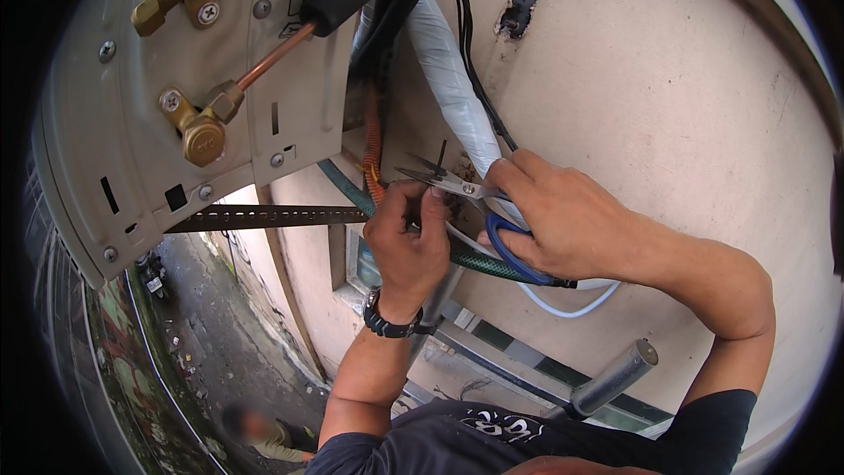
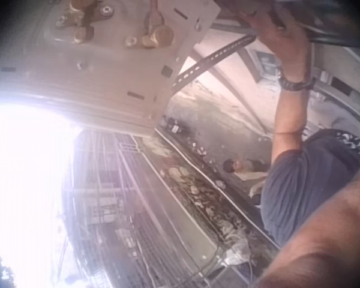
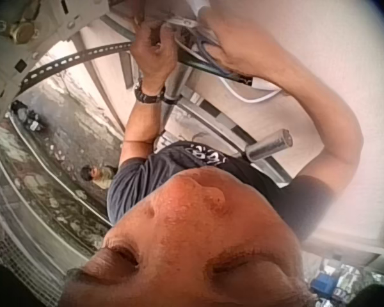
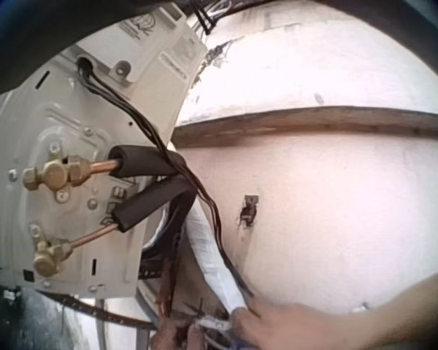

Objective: The person uses scissors to cut a plastic tie and then uses pliers to strip insulation from copper wires on an outdoor air conditioning unit.

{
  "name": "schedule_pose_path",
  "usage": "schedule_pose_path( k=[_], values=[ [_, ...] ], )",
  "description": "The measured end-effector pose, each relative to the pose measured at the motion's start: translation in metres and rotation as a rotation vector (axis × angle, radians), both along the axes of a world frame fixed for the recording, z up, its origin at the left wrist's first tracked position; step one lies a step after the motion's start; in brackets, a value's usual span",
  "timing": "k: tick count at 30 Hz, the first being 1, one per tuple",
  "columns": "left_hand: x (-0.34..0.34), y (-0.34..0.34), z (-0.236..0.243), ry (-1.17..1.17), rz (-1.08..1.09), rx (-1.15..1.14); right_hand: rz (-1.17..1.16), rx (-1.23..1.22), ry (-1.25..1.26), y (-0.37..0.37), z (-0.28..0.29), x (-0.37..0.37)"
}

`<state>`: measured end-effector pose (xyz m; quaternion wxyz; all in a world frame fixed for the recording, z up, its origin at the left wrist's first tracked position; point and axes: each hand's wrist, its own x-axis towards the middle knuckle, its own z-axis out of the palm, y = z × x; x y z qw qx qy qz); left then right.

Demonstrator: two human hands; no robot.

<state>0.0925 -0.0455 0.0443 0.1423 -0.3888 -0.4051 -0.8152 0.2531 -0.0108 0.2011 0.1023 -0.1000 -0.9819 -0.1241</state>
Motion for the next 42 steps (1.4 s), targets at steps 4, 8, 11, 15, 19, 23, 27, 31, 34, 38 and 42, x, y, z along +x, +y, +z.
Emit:
schedule_pose_path(
  k=[4, 8, 11, 15, 19, 23, 27, 31, 34, 38, 42],
  values=[
    [-0.007, 0.001, -0.008, -0.043, -0.211, -0.025, 0.123, 0.069, 0.017, 0.011, 0.000, -0.002],
    [-0.006, -0.005, -0.004, -0.040, -0.245, -0.009, 0.171, 0.085, 0.011, 0.020, -0.004, -0.004],
    [-0.008, -0.006, -0.005, -0.049, -0.283, -0.012, 0.131, 0.094, 0.001, 0.017, -0.002, -0.005],
    [-0.009, -0.008, -0.002, -0.071, -0.352, 0.029, 0.180, 0.108, 0.017, 0.019, 0.003, -0.006],
    [-0.010, -0.009, 0.000, -0.091, -0.393, 0.028, 0.184, 0.128, 0.032, 0.020, 0.000, -0.007],
    [-0.009, -0.005, 0.002, -0.066, -0.380, -0.008, 0.147, 0.137, 0.004, 0.025, 0.001, -0.004],
    [-0.004, 0.007, -0.002, 0.027, -0.240, 0.053, 0.162, 0.116, 0.020, 0.023, 0.005, -0.001],
    [0.005, 0.021, -0.001, -0.031, -0.108, 0.065, 0.184, 0.101, 0.056, 0.023, -0.002, 0.001],
    [0.003, 0.019, 0.001, -0.010, -0.029, 0.014, 0.175, 0.092, 0.086, 0.024, -0.005, 0.003],
    [0.003, 0.022, 0.000, -0.025, -0.037, 0.038, 0.152, 0.067, 0.101, 0.023, -0.008, 0.002],
    [0.010, 0.031, -0.004, 0.108, 0.026, 0.025, 0.227, -0.013, 0.289, 0.012, 0.002, -0.009]
  ],
)
